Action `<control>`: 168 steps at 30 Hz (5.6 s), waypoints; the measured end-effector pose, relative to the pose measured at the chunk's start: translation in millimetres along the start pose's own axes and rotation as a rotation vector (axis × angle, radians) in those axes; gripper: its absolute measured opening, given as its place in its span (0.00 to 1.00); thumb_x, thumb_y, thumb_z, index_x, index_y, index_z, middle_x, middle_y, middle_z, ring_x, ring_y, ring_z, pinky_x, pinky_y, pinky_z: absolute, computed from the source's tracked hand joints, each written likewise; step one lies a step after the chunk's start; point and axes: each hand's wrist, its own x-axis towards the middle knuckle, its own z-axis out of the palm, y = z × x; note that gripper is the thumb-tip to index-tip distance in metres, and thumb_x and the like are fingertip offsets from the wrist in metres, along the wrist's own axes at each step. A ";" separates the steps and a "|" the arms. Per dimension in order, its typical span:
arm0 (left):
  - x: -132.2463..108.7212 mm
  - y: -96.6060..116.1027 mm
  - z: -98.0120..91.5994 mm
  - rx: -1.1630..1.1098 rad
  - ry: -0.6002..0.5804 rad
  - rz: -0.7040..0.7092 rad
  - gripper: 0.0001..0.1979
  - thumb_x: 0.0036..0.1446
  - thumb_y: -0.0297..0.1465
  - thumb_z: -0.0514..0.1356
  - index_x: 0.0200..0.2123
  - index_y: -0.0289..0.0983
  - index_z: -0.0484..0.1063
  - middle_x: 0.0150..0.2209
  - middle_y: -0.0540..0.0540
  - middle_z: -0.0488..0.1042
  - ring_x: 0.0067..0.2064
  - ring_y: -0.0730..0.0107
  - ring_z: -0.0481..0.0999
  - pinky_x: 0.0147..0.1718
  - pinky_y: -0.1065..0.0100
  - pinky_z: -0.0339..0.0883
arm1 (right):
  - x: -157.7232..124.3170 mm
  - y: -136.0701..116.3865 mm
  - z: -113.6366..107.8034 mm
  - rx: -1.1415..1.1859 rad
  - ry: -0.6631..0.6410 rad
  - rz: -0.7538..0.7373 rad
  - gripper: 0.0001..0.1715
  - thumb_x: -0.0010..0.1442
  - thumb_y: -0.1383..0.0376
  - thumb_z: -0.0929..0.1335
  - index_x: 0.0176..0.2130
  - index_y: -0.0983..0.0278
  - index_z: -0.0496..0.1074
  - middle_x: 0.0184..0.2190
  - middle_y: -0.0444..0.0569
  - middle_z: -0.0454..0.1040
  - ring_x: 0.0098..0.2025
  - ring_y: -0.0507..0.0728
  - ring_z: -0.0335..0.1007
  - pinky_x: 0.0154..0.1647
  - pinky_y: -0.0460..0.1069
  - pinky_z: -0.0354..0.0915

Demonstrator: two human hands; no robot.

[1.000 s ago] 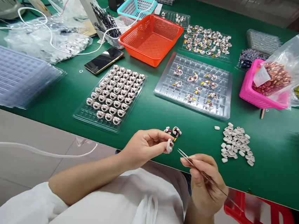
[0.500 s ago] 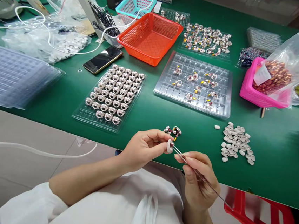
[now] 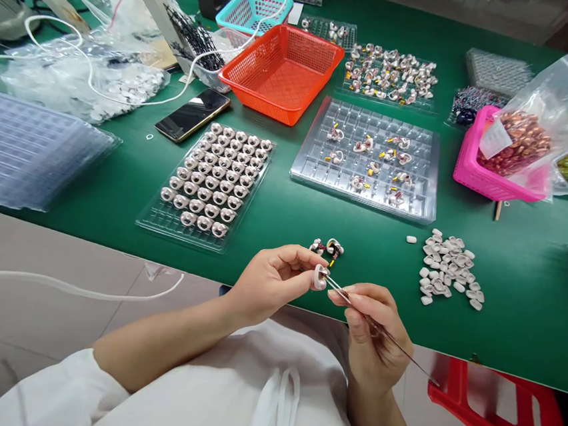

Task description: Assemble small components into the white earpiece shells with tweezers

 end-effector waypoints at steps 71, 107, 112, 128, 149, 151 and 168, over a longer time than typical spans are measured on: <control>3.7 -8.1 10.7 -0.003 0.028 -0.051 0.12 0.49 0.35 0.74 0.36 0.34 0.82 0.27 0.46 0.83 0.29 0.67 0.81 0.35 0.67 0.77 | -10.7 27.6 2.5 -0.250 0.113 -0.260 0.23 0.66 0.75 0.66 0.54 0.55 0.76 0.45 0.51 0.81 0.42 0.58 0.81 0.38 0.55 0.83; 5.9 -19.8 13.5 0.292 0.111 0.240 0.07 0.53 0.27 0.66 0.36 0.34 0.83 0.32 0.46 0.84 0.32 0.69 0.83 0.36 0.73 0.79 | -14.5 21.7 5.9 -0.543 0.063 -0.426 0.31 0.62 0.80 0.67 0.61 0.63 0.70 0.46 0.56 0.77 0.48 0.60 0.79 0.43 0.55 0.81; 8.5 -11.3 14.3 0.105 0.100 0.042 0.08 0.47 0.30 0.70 0.33 0.34 0.83 0.27 0.48 0.83 0.28 0.72 0.80 0.31 0.74 0.78 | -17.6 23.0 -2.1 -0.233 0.127 -0.171 0.26 0.64 0.79 0.66 0.55 0.57 0.74 0.48 0.52 0.75 0.46 0.57 0.78 0.43 0.54 0.80; 6.7 -7.6 13.5 0.042 0.097 -0.026 0.08 0.44 0.27 0.71 0.31 0.35 0.85 0.25 0.49 0.82 0.28 0.74 0.78 0.31 0.75 0.74 | -3.8 20.9 -2.2 0.012 0.106 0.041 0.18 0.66 0.74 0.68 0.50 0.55 0.78 0.41 0.49 0.79 0.45 0.56 0.76 0.43 0.52 0.78; 5.2 -0.7 13.9 0.082 -0.021 -0.093 0.06 0.43 0.29 0.71 0.28 0.33 0.82 0.24 0.48 0.78 0.26 0.74 0.72 0.28 0.74 0.69 | 22.5 24.7 -16.2 0.338 0.028 0.287 0.05 0.67 0.64 0.70 0.40 0.59 0.79 0.33 0.46 0.77 0.31 0.53 0.75 0.32 0.50 0.73; 5.4 -1.5 12.4 0.090 -0.032 -0.073 0.05 0.45 0.29 0.70 0.27 0.33 0.81 0.24 0.48 0.77 0.26 0.74 0.72 0.28 0.74 0.68 | 23.0 19.2 -17.9 0.300 0.034 0.249 0.10 0.70 0.63 0.67 0.40 0.59 0.78 0.33 0.48 0.76 0.35 0.56 0.75 0.38 0.53 0.73; 0.1 -12.1 14.7 0.058 -0.057 0.029 0.13 0.52 0.39 0.72 0.34 0.35 0.83 0.33 0.43 0.85 0.35 0.64 0.82 0.38 0.67 0.78 | 9.8 10.4 15.9 0.076 -0.004 0.393 0.09 0.63 0.59 0.73 0.41 0.59 0.72 0.33 0.44 0.73 0.33 0.53 0.72 0.33 0.47 0.72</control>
